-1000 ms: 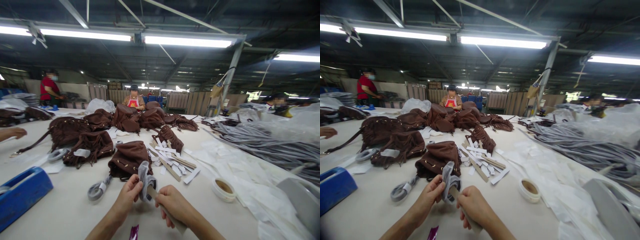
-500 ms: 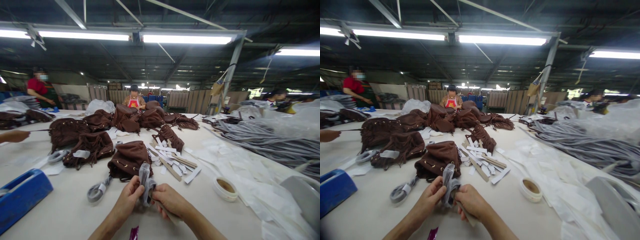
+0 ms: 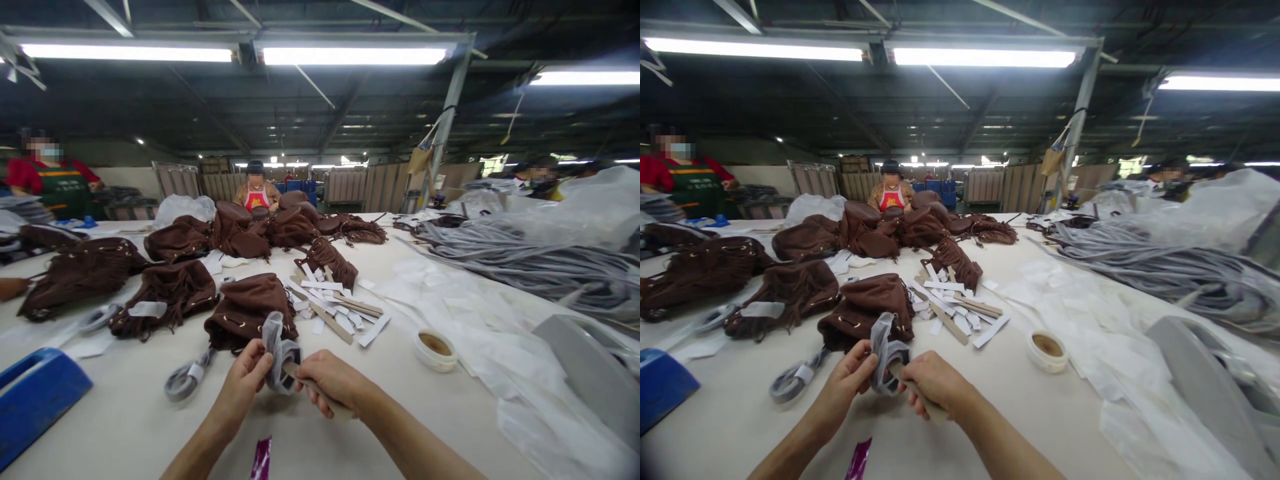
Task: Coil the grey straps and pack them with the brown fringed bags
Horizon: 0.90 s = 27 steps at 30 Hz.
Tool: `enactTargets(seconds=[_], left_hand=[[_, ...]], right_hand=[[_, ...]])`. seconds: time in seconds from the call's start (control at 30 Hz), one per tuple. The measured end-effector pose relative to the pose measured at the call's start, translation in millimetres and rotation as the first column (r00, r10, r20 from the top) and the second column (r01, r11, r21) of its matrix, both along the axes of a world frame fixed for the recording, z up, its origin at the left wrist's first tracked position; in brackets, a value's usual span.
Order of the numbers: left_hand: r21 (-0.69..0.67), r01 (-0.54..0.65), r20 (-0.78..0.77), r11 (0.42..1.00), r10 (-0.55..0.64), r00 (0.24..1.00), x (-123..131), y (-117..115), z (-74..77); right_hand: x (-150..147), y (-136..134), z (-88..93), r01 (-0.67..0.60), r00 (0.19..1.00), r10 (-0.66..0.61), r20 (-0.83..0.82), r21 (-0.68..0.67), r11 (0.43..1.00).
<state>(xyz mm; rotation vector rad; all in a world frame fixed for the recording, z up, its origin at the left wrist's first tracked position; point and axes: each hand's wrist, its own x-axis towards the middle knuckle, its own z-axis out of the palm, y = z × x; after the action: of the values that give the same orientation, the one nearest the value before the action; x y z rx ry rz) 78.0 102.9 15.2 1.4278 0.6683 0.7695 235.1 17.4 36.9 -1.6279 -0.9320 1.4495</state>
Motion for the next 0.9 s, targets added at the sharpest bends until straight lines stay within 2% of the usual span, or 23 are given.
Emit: enactTargets(seconds=[0.23, 0.37, 0.53, 0.63, 0.73, 0.9], left_hand=[[0.023, 0.019, -0.033, 1.0, -0.018, 0.999, 1.3, -0.7, -7.4], [0.013, 0.082, -0.046, 0.997, -0.082, 0.996, 2.4, -1.0, -11.3], [0.113, 0.064, -0.044, 0.992, -0.059, 0.997, 0.3, -1.4, -6.2], [0.155, 0.068, -0.068, 0.986, -0.058, 0.996, -0.9, -1.4, -5.3], [0.119, 0.088, -0.103, 0.989, -0.076, 0.992, -0.9, -0.6, -6.5], [-0.035, 0.102, -0.139, 0.994, -0.106, 0.985, 0.2, 1.9, -9.9]], right_hand=[[2.0, 2.7, -3.9, -0.013, 0.999, 0.014, -0.042, 0.037, 0.999], [1.8, 7.9, -10.2, -0.038, 0.997, 0.043, -0.057, 0.086, 0.996], [2.4, 8.7, -19.1, -0.101, 0.995, 0.101, 0.01, 0.127, 0.987], [1.6, 6.1, -19.8, -0.09, 0.996, 0.086, 0.031, 0.174, 0.981], [0.8, 4.9, -17.9, -0.069, 0.997, 0.061, 0.052, 0.178, 0.982], [-1.5, 7.2, -23.8, -0.072, 0.995, 0.056, 0.084, 0.202, 0.977]])
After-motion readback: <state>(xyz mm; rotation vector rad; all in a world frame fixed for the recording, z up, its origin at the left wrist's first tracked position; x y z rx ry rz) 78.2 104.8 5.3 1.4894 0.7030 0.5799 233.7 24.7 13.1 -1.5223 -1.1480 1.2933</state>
